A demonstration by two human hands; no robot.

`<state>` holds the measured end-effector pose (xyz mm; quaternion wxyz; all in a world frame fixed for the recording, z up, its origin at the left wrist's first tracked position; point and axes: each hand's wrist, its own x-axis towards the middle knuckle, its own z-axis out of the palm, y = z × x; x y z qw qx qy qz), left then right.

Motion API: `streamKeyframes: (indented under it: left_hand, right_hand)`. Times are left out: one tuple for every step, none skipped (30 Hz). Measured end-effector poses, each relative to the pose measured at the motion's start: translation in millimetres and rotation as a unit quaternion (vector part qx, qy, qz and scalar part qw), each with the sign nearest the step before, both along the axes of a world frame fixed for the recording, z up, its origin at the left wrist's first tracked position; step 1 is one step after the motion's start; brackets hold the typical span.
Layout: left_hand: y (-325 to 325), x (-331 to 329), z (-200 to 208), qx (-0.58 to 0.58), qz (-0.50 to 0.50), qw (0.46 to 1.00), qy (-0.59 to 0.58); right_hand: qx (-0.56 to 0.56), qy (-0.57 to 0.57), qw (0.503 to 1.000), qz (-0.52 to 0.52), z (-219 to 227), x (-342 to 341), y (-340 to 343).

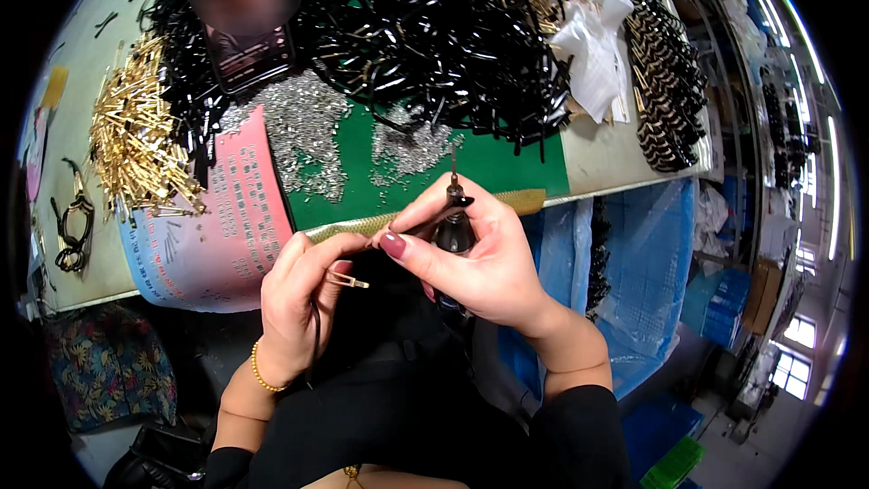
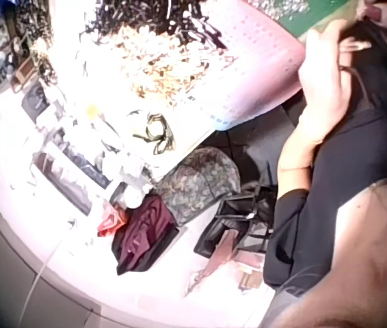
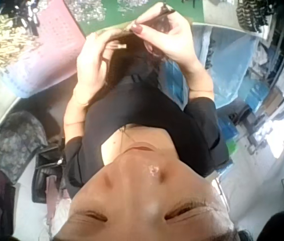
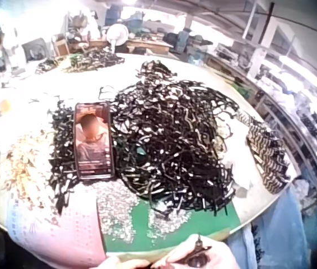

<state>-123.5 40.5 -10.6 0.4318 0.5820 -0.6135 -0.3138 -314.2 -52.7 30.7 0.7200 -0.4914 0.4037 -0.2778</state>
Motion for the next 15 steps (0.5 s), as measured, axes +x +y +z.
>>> streamKeyframes:
  left_hand:
    - [-1.2, -1.3, 2.2, 0.028, -0.013, 0.999, 0.045]
    - [-1.4, -2.6, 2.5, 0.057, -0.026, 0.994, 0.089]
    - [1.1, -3.5, -2.7, 0.083, -0.060, 0.982, 0.160]
    - [4.0, -2.2, -4.4, 0.118, -0.083, 0.969, 0.200]
    - [5.7, -0.3, -4.0, 0.152, -0.106, 0.953, 0.239]
    - [6.7, 2.6, -3.2, 0.186, -0.127, 0.935, 0.275]
    - [5.1, 6.7, 1.8, 0.231, -0.141, 0.921, 0.280]
    - [5.6, 7.9, -0.1, 0.243, -0.140, 0.918, 0.281]
    - [6.3, 9.6, -0.6, 0.254, -0.137, 0.915, 0.281]
    - [6.8, 10.7, -1.2, 0.265, -0.135, 0.912, 0.282]
    - [7.1, 9.0, -2.6, 0.243, -0.126, 0.918, 0.289]
    - [7.2, 5.8, -4.9, 0.220, -0.117, 0.922, 0.295]
    - [7.6, 4.4, -6.0, 0.197, -0.107, 0.927, 0.301]
    - [8.2, 5.2, -5.8, 0.197, -0.107, 0.929, 0.295]
    - [7.8, 5.5, -5.4, 0.197, -0.109, 0.930, 0.289]
  right_hand:
    - [-0.001, 0.001, 1.000, -0.005, -1.6, -0.1, -0.3]
    - [0.009, -0.001, 1.000, 0.002, -5.0, -0.2, -0.4]
    - [0.011, 0.008, 1.000, 0.007, -5.7, -0.3, -0.3]
    - [0.013, 0.018, 1.000, 0.014, -6.0, -0.5, 0.1]
    - [0.012, 0.019, 1.000, 0.014, -5.6, -0.6, 0.8]
    - [0.012, 0.018, 1.000, 0.014, -6.0, 0.3, 1.2]
    - [0.011, 0.017, 1.000, 0.015, -6.7, 0.6, 1.5]
    - [0.014, 0.019, 1.000, 0.016, -7.9, 0.5, 1.8]
    - [0.016, 0.019, 1.000, 0.019, -8.0, 1.5, 1.5]
    - [0.019, 0.019, 0.999, 0.022, -7.9, 2.4, 1.2]
    - [0.024, 0.027, 0.999, 0.032, -6.2, 3.3, 0.7]
    - [0.029, 0.034, 0.998, 0.043, -3.1, 4.8, -0.2]
    - [0.034, 0.041, 0.997, 0.055, -0.6, 6.3, -0.8]
    - [0.032, 0.041, 0.997, 0.065, 0.8, 8.6, -0.4]
    - [0.029, 0.042, 0.996, 0.072, 2.2, 10.2, 1.3]
